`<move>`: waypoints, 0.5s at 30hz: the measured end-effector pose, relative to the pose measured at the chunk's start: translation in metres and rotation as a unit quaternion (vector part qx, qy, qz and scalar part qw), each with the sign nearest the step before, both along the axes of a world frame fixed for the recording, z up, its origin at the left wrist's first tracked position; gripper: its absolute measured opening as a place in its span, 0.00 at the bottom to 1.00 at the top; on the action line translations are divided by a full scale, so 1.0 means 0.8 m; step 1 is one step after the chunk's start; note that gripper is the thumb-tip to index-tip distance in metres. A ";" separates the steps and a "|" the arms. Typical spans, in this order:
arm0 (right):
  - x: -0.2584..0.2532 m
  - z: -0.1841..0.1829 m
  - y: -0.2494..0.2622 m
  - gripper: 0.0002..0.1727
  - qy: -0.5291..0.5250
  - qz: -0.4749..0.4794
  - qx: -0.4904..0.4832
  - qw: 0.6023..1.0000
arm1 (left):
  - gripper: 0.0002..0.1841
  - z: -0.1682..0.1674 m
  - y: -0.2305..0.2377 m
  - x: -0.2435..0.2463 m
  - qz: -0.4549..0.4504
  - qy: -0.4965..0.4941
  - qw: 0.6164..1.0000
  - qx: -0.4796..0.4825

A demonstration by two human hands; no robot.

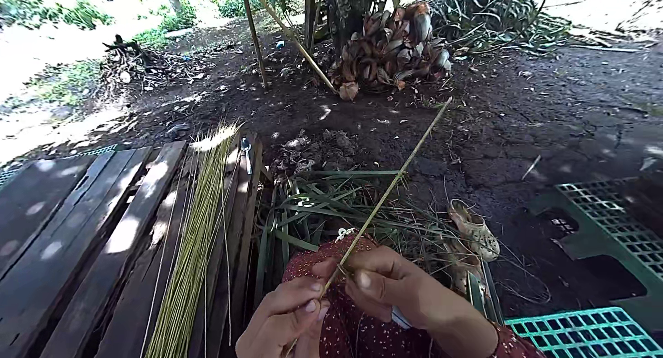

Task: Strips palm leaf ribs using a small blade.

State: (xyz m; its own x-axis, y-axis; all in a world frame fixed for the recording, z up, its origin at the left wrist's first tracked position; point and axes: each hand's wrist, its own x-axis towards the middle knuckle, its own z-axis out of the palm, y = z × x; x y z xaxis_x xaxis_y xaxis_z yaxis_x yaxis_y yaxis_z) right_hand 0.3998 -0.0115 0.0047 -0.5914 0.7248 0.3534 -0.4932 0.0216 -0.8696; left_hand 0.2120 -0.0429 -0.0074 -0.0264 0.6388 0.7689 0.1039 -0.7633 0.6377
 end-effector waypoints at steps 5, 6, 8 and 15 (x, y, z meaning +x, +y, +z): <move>0.047 0.004 0.038 0.20 0.038 -0.266 -0.046 0.962 | 0.09 0.006 -0.012 -0.017 -0.037 -0.057 0.997 -0.040; 0.062 0.006 0.051 0.21 0.048 -0.321 -0.059 0.944 | 0.09 0.007 -0.015 -0.022 -0.040 -0.067 0.996 -0.052; 0.082 0.010 0.068 0.23 0.069 -0.387 -0.084 0.916 | 0.09 0.004 -0.018 -0.031 -0.047 -0.080 0.994 -0.066; 0.044 -0.002 0.033 0.21 0.042 -0.317 -0.072 0.945 | 0.08 0.002 0.004 -0.006 -0.037 -0.010 0.997 -0.062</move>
State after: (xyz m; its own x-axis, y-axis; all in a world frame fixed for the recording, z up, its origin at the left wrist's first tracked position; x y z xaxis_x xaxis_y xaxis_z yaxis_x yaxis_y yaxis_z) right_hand 0.4353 0.0148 0.0034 0.0038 0.9683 0.2497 -0.4880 0.2198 -0.8447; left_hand 0.2068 -0.0399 -0.0057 0.0094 0.7297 0.6837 0.0366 -0.6836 0.7290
